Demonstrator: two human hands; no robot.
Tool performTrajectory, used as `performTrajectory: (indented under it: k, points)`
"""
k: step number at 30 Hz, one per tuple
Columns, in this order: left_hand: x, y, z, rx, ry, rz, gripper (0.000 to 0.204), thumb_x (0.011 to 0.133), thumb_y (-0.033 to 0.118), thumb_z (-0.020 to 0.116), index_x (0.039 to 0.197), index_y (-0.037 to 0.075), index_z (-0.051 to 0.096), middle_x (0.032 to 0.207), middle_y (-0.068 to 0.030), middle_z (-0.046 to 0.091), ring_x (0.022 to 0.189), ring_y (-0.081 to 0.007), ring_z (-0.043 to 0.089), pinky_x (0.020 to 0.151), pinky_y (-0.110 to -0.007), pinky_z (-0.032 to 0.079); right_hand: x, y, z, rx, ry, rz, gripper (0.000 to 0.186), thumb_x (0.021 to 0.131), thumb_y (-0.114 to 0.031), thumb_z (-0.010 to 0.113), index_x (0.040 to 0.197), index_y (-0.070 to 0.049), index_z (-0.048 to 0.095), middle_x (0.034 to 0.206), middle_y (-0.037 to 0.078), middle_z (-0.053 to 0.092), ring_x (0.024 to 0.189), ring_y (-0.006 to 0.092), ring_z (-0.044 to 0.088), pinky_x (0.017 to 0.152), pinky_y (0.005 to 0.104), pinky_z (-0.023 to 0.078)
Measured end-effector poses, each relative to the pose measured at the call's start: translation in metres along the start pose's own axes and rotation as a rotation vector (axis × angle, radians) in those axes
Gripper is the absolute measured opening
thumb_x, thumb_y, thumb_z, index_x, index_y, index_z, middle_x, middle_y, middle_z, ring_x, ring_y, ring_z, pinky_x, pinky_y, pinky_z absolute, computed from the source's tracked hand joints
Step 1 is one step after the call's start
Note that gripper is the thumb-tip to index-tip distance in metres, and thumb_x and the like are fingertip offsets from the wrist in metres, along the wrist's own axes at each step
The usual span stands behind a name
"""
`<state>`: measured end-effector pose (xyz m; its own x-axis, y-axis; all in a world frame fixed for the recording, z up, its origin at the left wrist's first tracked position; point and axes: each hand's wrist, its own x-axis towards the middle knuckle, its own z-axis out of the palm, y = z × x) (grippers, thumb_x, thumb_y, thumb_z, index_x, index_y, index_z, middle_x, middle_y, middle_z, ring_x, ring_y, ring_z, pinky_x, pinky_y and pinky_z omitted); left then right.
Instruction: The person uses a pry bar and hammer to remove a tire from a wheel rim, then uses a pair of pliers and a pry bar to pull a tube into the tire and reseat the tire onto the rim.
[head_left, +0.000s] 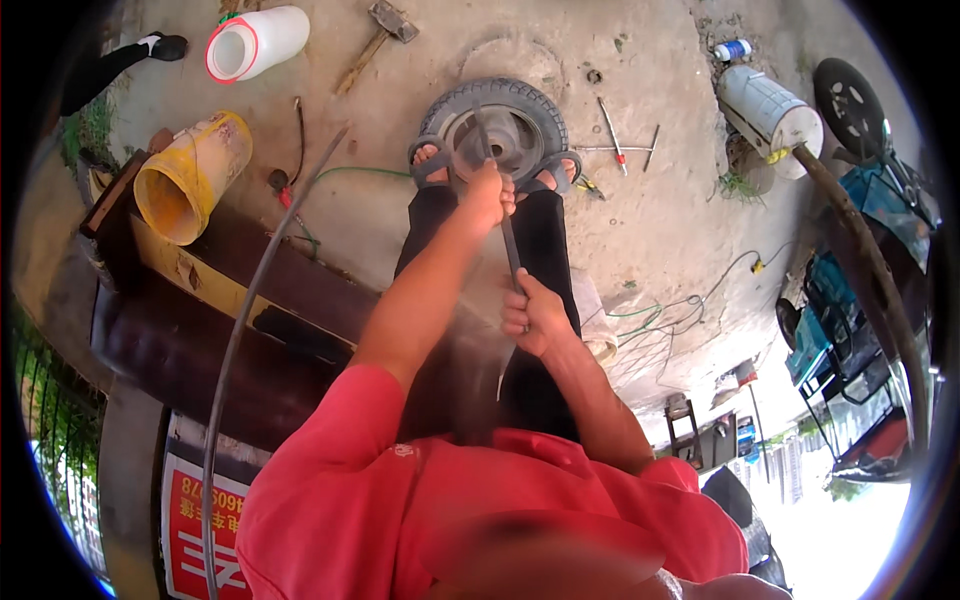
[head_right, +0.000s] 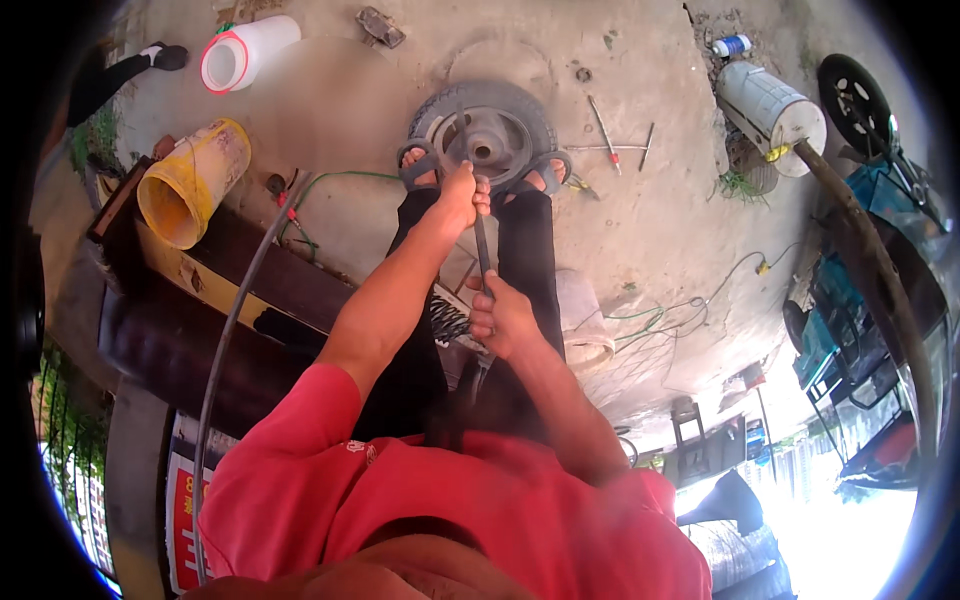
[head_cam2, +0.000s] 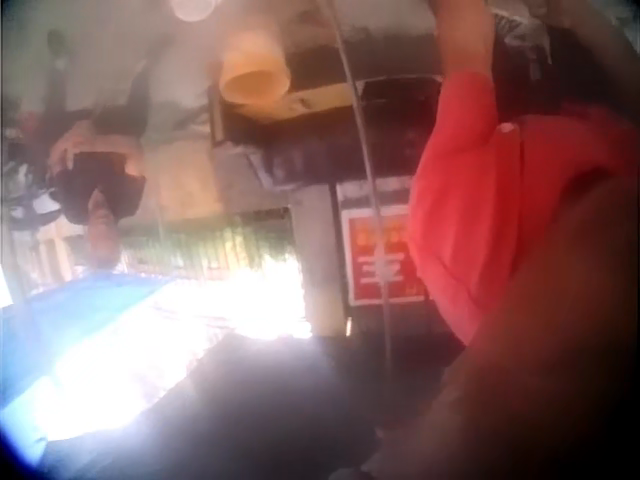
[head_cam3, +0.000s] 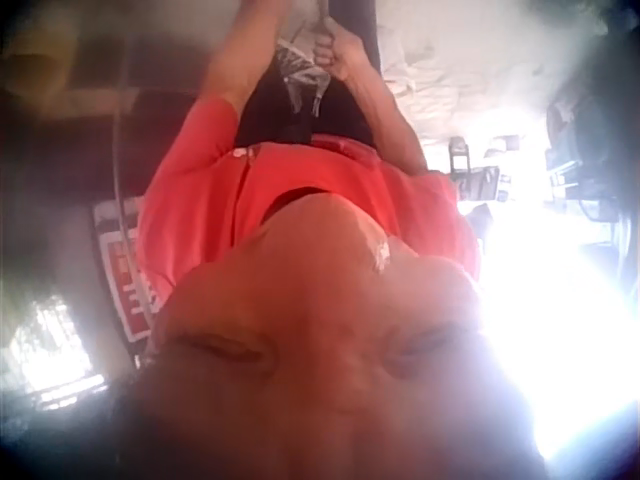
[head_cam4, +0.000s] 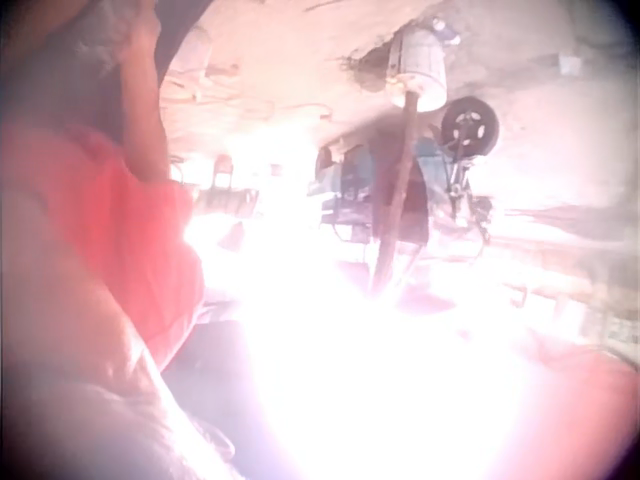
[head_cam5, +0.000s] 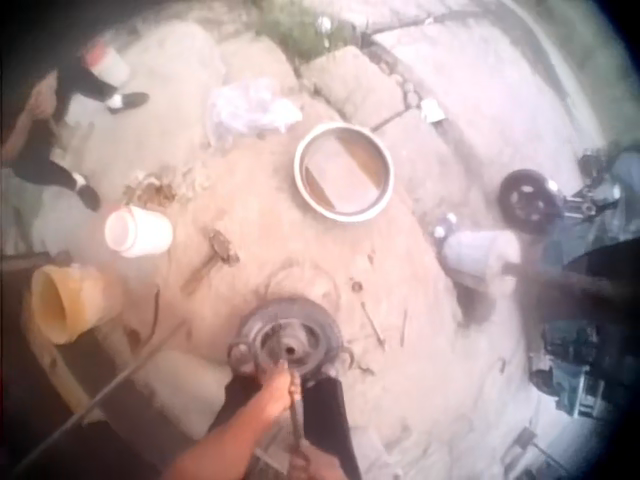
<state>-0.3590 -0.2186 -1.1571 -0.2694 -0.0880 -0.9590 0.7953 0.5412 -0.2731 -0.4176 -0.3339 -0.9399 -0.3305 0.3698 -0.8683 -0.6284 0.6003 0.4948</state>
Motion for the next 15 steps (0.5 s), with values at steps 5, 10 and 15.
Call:
performTrajectory:
  k: [5, 10, 15]
  points:
    - [0.003, -0.001, 0.038, 0.048, 0.006, -0.01, 0.056, 0.109, 0.053, 0.037, 0.069, 0.012, 0.043, 0.058, 0.0005, 0.041, 0.041, -0.0125, 0.031, 0.043, -0.03, 0.025, -0.004, -0.026, -0.01, 0.057, -0.042, -0.047, 0.032, 0.11, -0.035, 0.045, 0.109, -0.006, 0.058, 0.065, -0.007, 0.033, 0.05, 0.0082, 0.026, 0.047, 0.0257, 0.023]
    - [0.017, 0.01, 0.052, 0.123, 0.037, -0.012, 0.055, 0.11, 0.05, 0.033, 0.073, 0.011, 0.045, 0.06, 0.0006, 0.04, 0.043, -0.0105, 0.03, 0.044, -0.028, 0.024, 0.006, -0.045, -0.003, 0.093, -0.022, -0.03, 0.034, 0.11, -0.036, 0.045, 0.109, -0.004, 0.058, 0.065, -0.007, 0.032, 0.05, 0.0079, 0.026, 0.046, 0.0259, 0.024]
    - [0.025, 0.019, 0.056, 0.186, 0.093, -0.02, 0.057, 0.109, 0.052, 0.034, 0.071, 0.011, 0.045, 0.059, 0.0005, 0.039, 0.043, -0.0109, 0.03, 0.045, -0.029, 0.024, 0.011, -0.049, 0.009, 0.157, -0.047, 0.004, 0.036, 0.111, -0.037, 0.043, 0.111, -0.004, 0.058, 0.065, -0.007, 0.032, 0.049, 0.0073, 0.026, 0.045, 0.0257, 0.024]
